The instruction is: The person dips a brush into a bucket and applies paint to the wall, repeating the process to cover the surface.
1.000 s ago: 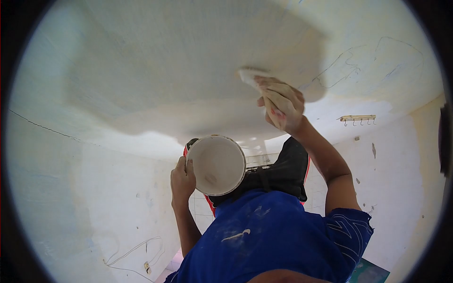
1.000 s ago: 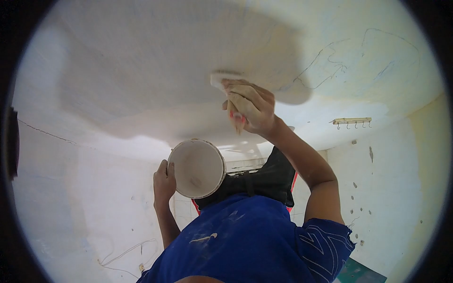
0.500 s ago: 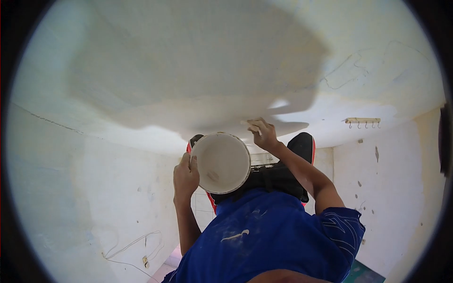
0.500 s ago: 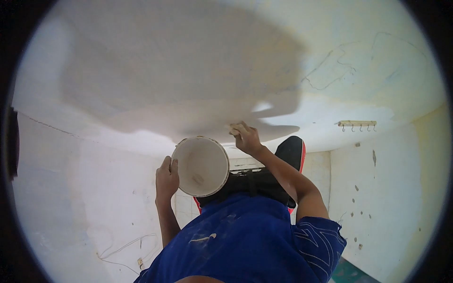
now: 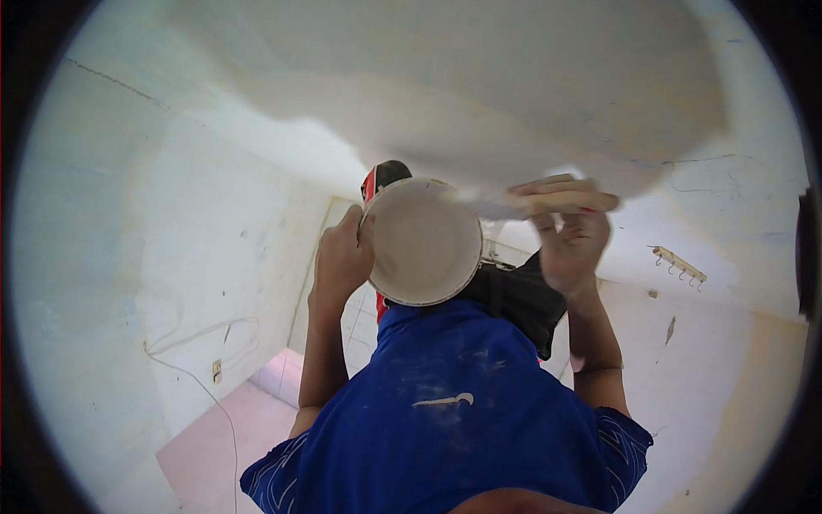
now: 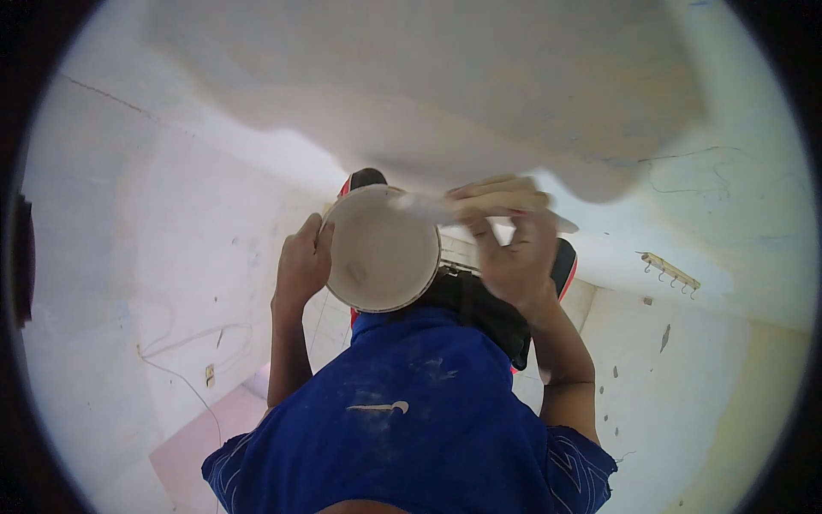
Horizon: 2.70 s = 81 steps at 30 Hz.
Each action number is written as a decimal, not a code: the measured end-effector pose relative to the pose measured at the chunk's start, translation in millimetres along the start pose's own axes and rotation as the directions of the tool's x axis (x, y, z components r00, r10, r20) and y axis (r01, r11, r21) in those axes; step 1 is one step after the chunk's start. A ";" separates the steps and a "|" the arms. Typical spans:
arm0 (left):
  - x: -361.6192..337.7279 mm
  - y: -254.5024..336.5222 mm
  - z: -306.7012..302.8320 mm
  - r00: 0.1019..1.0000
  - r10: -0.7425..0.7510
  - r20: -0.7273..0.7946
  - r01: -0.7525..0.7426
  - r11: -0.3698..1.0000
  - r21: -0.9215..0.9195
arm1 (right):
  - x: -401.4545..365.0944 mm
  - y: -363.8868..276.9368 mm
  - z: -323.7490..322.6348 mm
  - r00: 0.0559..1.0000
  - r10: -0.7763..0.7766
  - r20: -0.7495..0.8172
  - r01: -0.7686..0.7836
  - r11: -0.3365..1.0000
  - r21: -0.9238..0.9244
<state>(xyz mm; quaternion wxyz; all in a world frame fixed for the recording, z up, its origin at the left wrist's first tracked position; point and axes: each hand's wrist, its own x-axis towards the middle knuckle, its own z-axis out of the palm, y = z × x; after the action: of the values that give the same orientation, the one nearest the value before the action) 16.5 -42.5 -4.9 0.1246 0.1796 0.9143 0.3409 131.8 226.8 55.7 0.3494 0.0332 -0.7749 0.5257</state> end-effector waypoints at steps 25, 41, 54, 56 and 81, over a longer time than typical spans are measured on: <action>-4.7 56.8 1.7 0.989 -0.127 -0.073 0.138 0.975 0.176 | 23.1 63.3 97.7 0.054 0.285 0.957 -0.190 0.944 -0.270; 23.8 16.4 16.3 0.996 -0.039 -0.074 0.046 0.994 0.099 | 21.2 74.4 14.4 0.741 0.361 0.566 -0.449 0.893 0.018; 32.4 8.5 10.3 0.994 0.091 -0.060 -0.079 0.982 0.173 | -73.5 90.5 15.8 0.523 0.841 0.137 -0.620 0.265 0.738; 31.5 7.4 9.1 0.996 0.051 -0.067 -0.040 0.987 0.158 | -81.9 96.4 13.1 0.551 0.825 0.128 -0.595 0.280 0.753; 29.0 9.9 -1.5 1.000 -0.012 -0.017 0.014 0.992 0.123 | -0.6 93.9 -38.3 0.957 -0.079 -0.278 -0.003 0.959 -0.283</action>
<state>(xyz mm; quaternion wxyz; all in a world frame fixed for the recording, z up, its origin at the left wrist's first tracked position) -7.9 -24.5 -0.3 0.1080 0.1782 0.9358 0.2845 112.4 300.5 -11.2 0.4694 -0.0781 -0.7819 0.4028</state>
